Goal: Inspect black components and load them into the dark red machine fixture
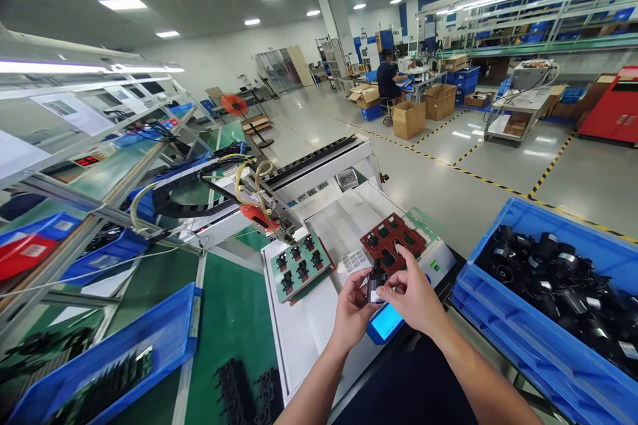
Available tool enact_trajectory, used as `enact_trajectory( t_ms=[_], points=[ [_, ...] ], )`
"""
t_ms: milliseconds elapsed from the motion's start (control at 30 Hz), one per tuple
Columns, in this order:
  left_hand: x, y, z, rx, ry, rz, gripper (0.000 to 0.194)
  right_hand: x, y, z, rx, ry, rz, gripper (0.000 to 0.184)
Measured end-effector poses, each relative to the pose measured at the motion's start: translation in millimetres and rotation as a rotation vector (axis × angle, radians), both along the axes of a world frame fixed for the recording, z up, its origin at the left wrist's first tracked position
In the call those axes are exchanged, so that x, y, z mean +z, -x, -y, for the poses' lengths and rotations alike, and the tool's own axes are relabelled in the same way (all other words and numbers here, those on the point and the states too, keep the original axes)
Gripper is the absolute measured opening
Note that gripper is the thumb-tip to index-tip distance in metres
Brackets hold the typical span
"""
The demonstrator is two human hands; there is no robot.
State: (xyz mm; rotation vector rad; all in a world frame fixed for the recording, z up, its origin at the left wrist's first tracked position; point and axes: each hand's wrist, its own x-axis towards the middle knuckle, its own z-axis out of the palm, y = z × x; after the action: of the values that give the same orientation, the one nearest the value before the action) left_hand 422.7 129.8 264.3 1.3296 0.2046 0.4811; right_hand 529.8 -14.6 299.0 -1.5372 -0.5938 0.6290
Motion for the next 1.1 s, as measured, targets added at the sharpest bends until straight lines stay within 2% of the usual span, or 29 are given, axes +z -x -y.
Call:
enact_trajectory(
  t_ms=[267, 400, 467, 600, 700, 800, 900, 933, 1033, 1100],
  points=[
    [1.2, -2.4, 0.5, 0.001, 0.013, 0.012, 0.061, 6.0, 10.0, 1.6, -0.092, 0.032, 0.12, 0.095],
    [1.8, -3.5, 3.9, 0.006, 0.04, 0.023, 0.062, 3.1, 24.4, 0.7, -0.234, 0.05, 0.336, 0.081],
    [1.1, -4.3, 7.5, 0.001, 0.069, 0.036, 0.065, -2.3, 28.5, 1.6, -0.288, 0.028, 0.381, 0.073],
    [-0.9, -7.3, 12.3, -0.069, 0.14, 0.044, 0.067, -15.0, 26.3, 8.0, -0.266, -0.118, 0.095, 0.08],
    [-1.9, -10.2, 13.0, -0.096, 0.115, 0.055, 0.068, -21.5, 23.2, 14.6, -0.24, -0.189, -0.046, 0.087],
    [-3.9, -13.5, 18.3, -0.115, -0.069, 0.062, 0.063, -27.2, 25.4, 18.9, -0.229, -0.145, -0.044, 0.092],
    [-11.8, -19.5, 27.3, -0.147, -0.403, 0.086, 0.043, -36.0, 25.4, 20.9, -0.261, -0.098, -0.01, 0.091],
    [-16.9, -23.2, 28.4, -0.175, -0.506, 0.087, 0.043, -40.1, 22.1, 23.0, -0.304, -0.101, -0.013, 0.086],
    [-41.5, -44.0, 16.1, -0.268, -0.684, 0.01, 0.061, -54.0, 0.7, 47.0, -0.565, -0.202, -0.206, 0.06],
    [-64.1, -66.8, -6.8, -0.197, -0.749, -0.09, 0.062, -63.3, -16.8, 83.1, -0.759, -0.363, -0.423, 0.042]
  ],
)
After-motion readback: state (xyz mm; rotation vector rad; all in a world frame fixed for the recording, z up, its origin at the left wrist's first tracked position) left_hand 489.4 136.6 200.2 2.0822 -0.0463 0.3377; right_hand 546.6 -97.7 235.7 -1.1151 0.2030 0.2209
